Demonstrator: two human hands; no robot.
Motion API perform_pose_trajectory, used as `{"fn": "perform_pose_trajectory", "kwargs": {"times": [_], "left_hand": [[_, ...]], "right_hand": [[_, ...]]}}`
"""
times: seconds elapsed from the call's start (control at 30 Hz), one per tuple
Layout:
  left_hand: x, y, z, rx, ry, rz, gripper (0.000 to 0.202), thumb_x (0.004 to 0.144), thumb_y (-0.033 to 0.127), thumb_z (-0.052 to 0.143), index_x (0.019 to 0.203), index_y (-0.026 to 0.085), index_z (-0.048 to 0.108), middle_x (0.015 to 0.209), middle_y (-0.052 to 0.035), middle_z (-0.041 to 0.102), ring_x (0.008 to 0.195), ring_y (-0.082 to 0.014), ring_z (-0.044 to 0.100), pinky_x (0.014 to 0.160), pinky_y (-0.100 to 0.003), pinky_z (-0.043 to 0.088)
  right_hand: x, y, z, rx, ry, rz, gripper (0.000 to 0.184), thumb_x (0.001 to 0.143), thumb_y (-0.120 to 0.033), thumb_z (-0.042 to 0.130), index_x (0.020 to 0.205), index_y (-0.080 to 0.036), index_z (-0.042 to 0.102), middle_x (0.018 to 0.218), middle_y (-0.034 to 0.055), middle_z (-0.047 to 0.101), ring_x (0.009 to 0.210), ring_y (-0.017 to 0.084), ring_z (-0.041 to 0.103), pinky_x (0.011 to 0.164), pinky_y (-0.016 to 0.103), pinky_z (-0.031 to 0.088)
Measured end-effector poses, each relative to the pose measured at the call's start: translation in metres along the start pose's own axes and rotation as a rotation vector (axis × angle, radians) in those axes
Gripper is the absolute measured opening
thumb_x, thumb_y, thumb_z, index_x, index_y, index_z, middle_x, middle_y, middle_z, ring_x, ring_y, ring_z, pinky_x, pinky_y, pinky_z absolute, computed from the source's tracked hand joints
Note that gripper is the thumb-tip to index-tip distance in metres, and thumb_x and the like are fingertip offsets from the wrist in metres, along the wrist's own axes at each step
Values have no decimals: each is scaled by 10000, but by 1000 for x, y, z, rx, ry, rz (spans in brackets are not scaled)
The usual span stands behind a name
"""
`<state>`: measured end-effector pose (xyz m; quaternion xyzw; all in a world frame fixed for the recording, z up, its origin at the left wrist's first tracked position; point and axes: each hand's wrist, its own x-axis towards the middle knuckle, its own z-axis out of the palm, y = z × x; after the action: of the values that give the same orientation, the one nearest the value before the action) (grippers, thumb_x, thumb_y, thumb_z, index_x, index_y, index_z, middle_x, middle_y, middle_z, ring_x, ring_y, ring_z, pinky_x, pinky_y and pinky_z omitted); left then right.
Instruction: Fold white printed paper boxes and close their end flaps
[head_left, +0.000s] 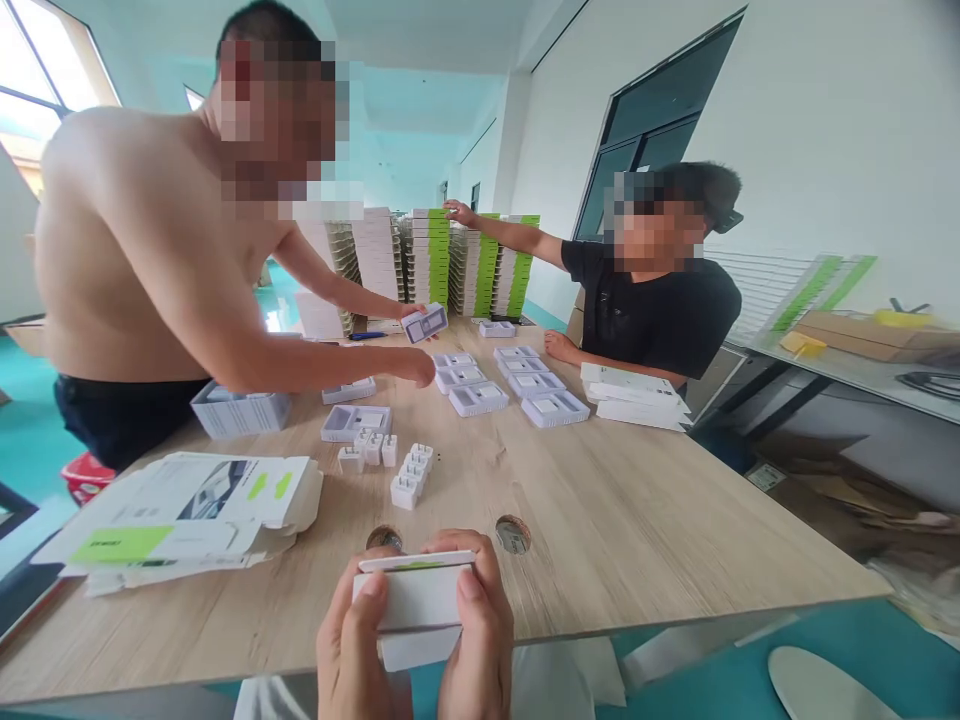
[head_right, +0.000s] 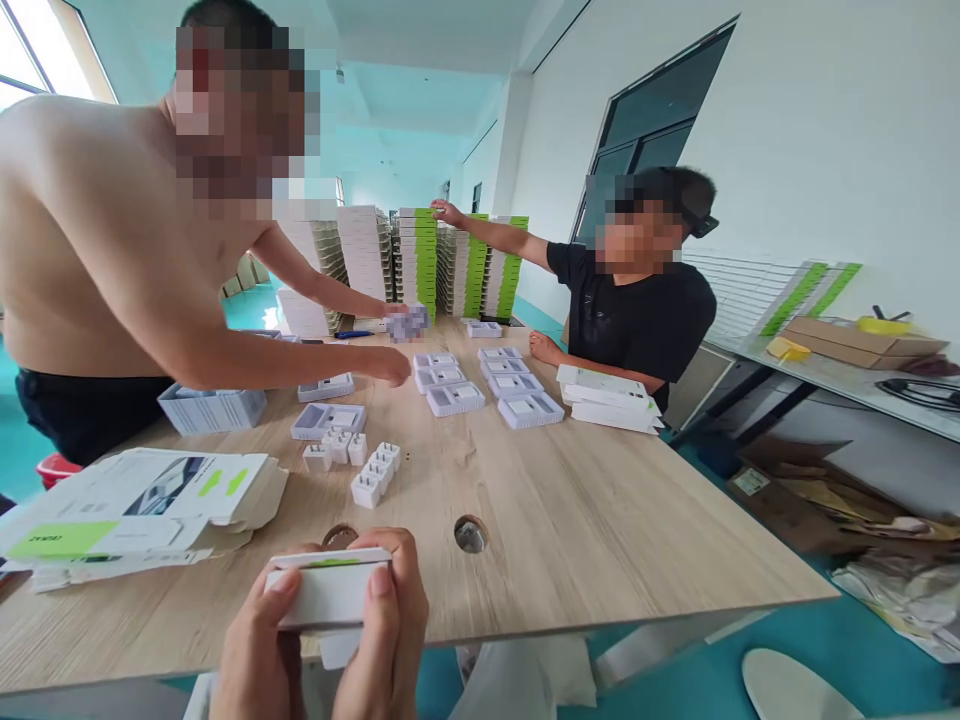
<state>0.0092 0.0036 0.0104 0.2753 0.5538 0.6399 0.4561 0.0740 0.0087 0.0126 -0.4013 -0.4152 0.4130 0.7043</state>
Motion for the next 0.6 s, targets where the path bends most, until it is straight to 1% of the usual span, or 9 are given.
{"fn": "perform_pose_trajectory", "kwargs": {"times": [0.07, 0.1, 0.17, 0.27, 0.33, 0.4, 0.47, 0.53, 0.6], "left_hand": [[-3, 6, 4, -101, -34, -90, 360, 852, 567, 622, 895, 212, 664, 732, -14, 692, 647, -202, 639, 576, -284, 522], [-5, 9, 6, -124, -48, -98, 335, 838, 547, 633, 878, 215, 652, 692, -1, 666, 625, -194, 620, 559, -274, 502], [-7, 14, 7, -147, -59, -82, 306, 816, 527, 658, 860, 224, 637, 662, 10, 644, 636, -201, 629, 555, -268, 493], [-8, 16, 8, -149, -56, -52, 301, 836, 526, 666, 887, 231, 636, 739, -18, 692, 745, -242, 695, 595, -281, 535], [-8, 16, 7, -145, -51, -47, 282, 873, 508, 645, 921, 231, 637, 795, -37, 725, 786, -251, 718, 619, -285, 559], [-7, 13, 4, -116, -49, -53, 254, 905, 485, 616, 945, 236, 635, 827, -41, 751, 812, -255, 737, 642, -289, 579], [-6, 10, 1, -36, -25, -56, 254, 920, 487, 598, 956, 241, 654, 846, -40, 770, 845, -269, 755, 665, -301, 601], [-4, 4, -2, 87, 15, -12, 304, 939, 522, 572, 983, 247, 694, 889, -49, 788, 896, -284, 771, 691, -313, 626], [-2, -2, -5, 179, 41, 70, 376, 954, 568, 541, 1034, 249, 723, 958, -63, 801, 962, -295, 777, 725, -322, 647]], "right_hand": [[-1, 3, 0, -9, -6, -11, 415, 1039, -567, 367, 933, -244, 606, 823, 71, 672, 663, 244, 616, 526, 346, 484], [-2, 4, 0, -17, -6, -12, 426, 1034, -589, 369, 936, -244, 600, 805, 66, 663, 654, 244, 612, 516, 346, 479], [-6, 7, 1, -33, 5, 4, 421, 1033, -597, 376, 963, -244, 594, 786, 57, 656, 637, 241, 604, 511, 346, 482], [-10, 7, 0, -64, 45, 49, 382, 1048, -548, 394, 1037, -232, 609, 801, 59, 675, 619, 232, 598, 515, 342, 493], [-11, 5, 0, -69, 71, 75, 358, 1052, -506, 415, 1078, -218, 626, 811, 64, 688, 609, 225, 598, 510, 331, 492], [-10, 2, 1, -55, 91, 97, 333, 1054, -456, 425, 1091, -206, 642, 792, 61, 696, 597, 218, 598, 494, 316, 481], [-8, -1, 3, -44, 104, 120, 314, 1054, -410, 416, 1092, -203, 648, 758, 53, 698, 587, 215, 603, 476, 302, 469], [-4, -4, 2, -48, 87, 146, 300, 1050, -394, 404, 1079, -213, 641, 718, 41, 691, 580, 219, 610, 463, 296, 462], [1, -5, 0, -53, 58, 158, 286, 1044, -403, 411, 1024, -225, 635, 680, 32, 678, 563, 222, 607, 462, 297, 463]]}}
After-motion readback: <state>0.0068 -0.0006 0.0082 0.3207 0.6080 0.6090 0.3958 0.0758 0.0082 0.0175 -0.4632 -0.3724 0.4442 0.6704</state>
